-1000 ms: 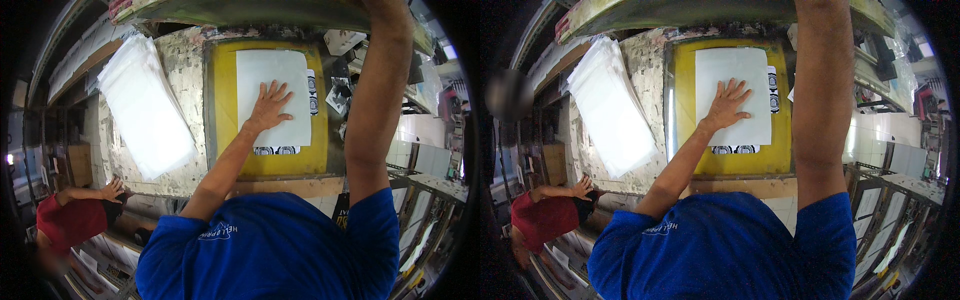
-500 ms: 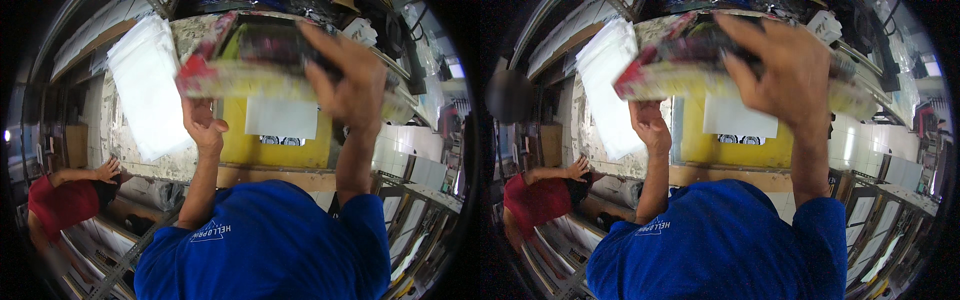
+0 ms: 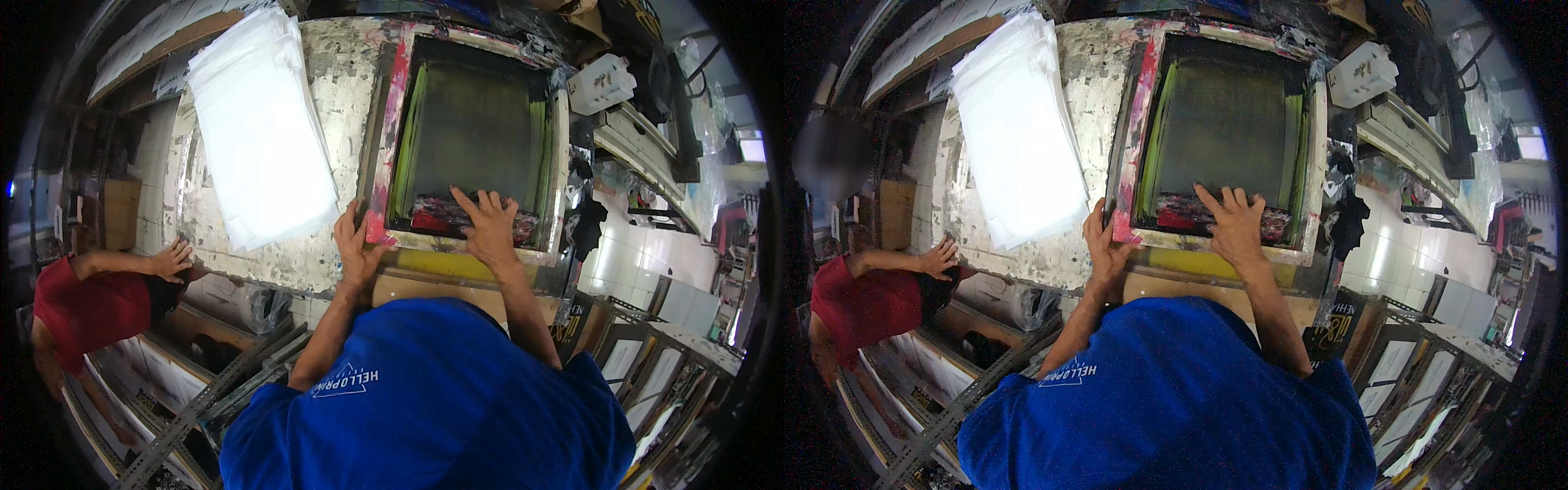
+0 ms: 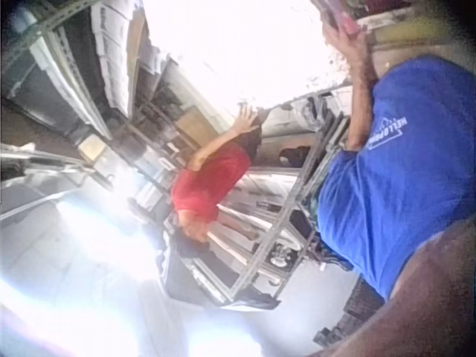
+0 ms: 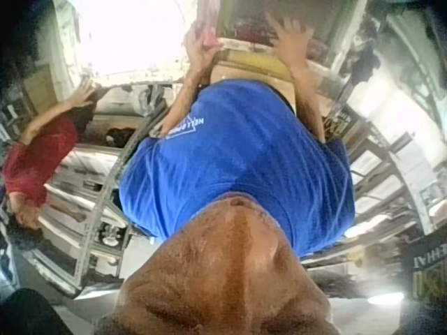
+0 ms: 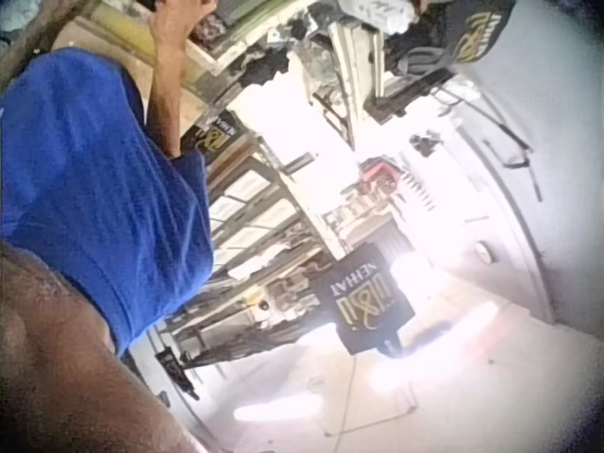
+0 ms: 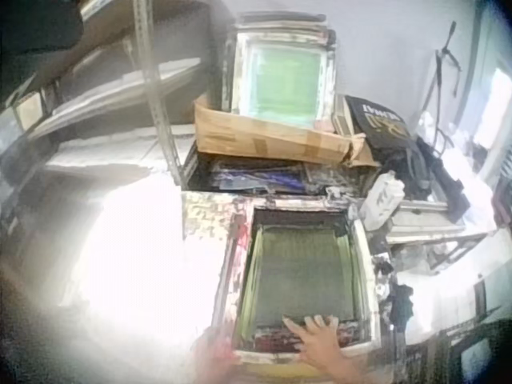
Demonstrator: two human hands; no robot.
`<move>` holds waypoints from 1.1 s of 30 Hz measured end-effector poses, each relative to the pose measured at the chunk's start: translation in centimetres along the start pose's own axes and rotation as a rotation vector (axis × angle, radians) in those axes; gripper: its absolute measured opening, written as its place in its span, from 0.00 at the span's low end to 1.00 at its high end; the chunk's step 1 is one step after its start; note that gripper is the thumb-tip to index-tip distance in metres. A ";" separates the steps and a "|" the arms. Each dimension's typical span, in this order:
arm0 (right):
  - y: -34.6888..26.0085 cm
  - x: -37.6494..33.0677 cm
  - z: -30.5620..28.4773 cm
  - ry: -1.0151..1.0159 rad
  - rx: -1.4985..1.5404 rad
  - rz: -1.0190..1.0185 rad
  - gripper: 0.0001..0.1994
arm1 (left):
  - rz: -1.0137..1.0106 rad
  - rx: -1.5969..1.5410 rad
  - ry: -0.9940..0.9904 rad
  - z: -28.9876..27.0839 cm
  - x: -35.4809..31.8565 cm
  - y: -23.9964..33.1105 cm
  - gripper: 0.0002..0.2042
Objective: The person performs screen printing on white plastic bags by placing each bag on the printing base, lowering the screen, and using a squeegee to apply ink before setting the bag aside.
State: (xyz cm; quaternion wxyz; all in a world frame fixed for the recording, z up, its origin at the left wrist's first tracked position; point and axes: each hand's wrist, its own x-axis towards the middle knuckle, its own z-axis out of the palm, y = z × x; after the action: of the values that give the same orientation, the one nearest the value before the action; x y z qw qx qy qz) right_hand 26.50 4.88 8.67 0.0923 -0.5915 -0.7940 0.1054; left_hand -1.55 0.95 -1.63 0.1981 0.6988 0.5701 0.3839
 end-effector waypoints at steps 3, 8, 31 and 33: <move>2.4 1.9 2.6 0.049 0.053 0.051 0.41 | -0.046 0.080 -0.031 -0.4 -0.2 0.5 0.39; 6.8 9.6 3.4 0.189 0.038 0.025 0.42 | -0.112 0.069 -0.073 -0.5 -0.7 0.3 0.38; 18.5 33.6 -0.3 0.323 0.061 -0.131 0.29 | -0.090 0.011 -0.045 -0.7 -0.9 0.4 0.42; 17.8 33.0 -1.2 0.338 0.168 -0.107 0.30 | -0.065 0.016 -0.077 -1.1 -1.0 0.4 0.42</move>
State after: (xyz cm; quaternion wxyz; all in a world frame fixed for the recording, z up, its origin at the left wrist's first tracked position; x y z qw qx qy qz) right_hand 33.88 41.59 5.60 0.2787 -0.5481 -0.7859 0.0657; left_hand -2.20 -0.28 -0.92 0.2264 0.6958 0.5875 0.3456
